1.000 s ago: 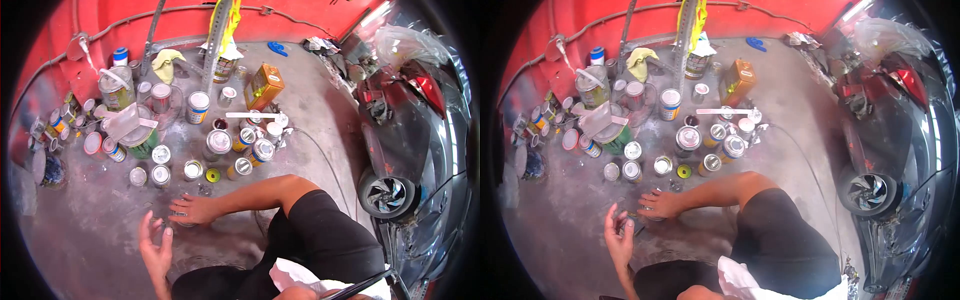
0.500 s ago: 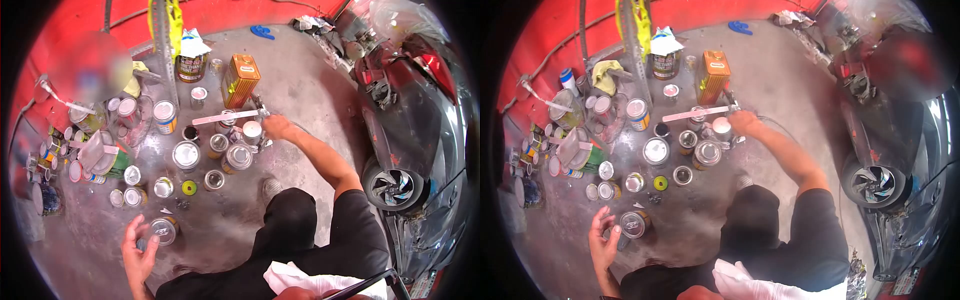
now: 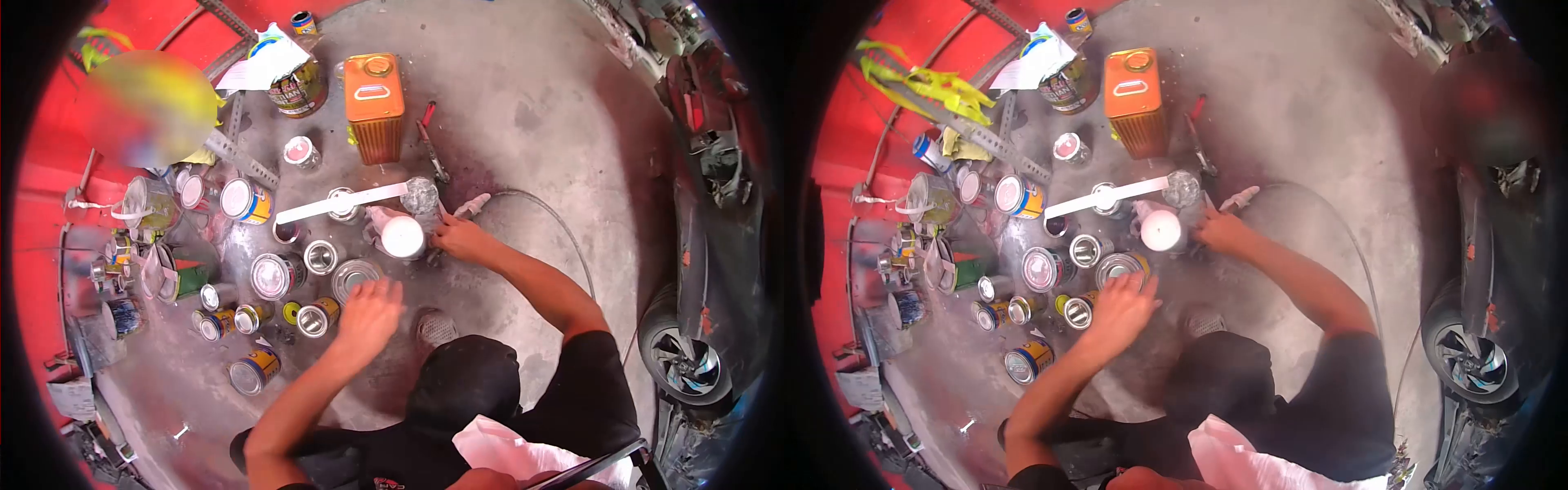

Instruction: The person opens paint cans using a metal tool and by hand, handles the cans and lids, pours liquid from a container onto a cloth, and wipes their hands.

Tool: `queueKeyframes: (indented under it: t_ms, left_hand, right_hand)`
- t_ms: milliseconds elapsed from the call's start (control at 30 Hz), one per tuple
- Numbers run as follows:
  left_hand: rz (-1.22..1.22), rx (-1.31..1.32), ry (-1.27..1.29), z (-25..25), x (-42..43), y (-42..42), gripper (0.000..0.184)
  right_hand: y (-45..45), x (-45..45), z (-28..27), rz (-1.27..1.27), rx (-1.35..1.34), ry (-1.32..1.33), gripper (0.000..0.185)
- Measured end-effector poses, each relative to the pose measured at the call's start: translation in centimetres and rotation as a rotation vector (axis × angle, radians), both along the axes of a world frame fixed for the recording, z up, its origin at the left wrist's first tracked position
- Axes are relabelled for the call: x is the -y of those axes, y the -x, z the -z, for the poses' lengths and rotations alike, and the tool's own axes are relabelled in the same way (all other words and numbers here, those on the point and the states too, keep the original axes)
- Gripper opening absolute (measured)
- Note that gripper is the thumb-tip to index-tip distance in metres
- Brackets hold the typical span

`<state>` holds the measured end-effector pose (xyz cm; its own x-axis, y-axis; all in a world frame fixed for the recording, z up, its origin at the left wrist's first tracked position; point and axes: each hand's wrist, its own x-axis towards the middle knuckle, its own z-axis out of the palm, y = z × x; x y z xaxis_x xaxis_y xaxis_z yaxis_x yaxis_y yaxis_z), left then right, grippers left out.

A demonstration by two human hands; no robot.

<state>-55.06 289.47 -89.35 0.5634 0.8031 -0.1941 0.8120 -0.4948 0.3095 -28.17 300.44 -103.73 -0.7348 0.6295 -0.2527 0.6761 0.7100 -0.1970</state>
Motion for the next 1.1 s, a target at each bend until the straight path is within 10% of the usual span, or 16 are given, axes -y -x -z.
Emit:
queueKeyframes:
  t_ms: [233, 300, 400, 800, 933, 1100]
  left_hand:
    - [-0.214, -0.139, 0.155, 10.8, -2.2, -8.2, 0.027]
    - [-0.364, 0.058, -0.350, 14.2, -4.5, -9.4, 0.026]
    - [-0.445, 0.177, -0.220, 16.2, -4.6, -10.9, 0.027]
    - [-0.235, -0.137, 0.485, 14.0, 5.8, -6.4, 0.025]
    - [-0.255, 0.221, -0.020, 11.9, 5.1, -7.5, 0.023]
    - [-0.134, 0.353, 0.053, 8.8, 3.6, -8.8, 0.017]
  right_hand:
    - [-9.7, 5.0, -5.7, 0.128, -0.240, -0.122, 0.020]
    - [-10.7, 5.5, -6.4, 0.130, -0.184, -0.095, 0.020]
    - [-11.1, 6.0, -7.4, 0.118, -0.150, -0.023, 0.021]
    - [-13.2, 4.0, -9.9, 0.316, -0.189, -0.124, 0.040]
    - [-10.6, 2.0, -6.5, 0.320, -0.245, -0.027, 0.030]
    - [-5.1, 2.1, -0.6, 0.185, -0.105, -0.044, 0.021]
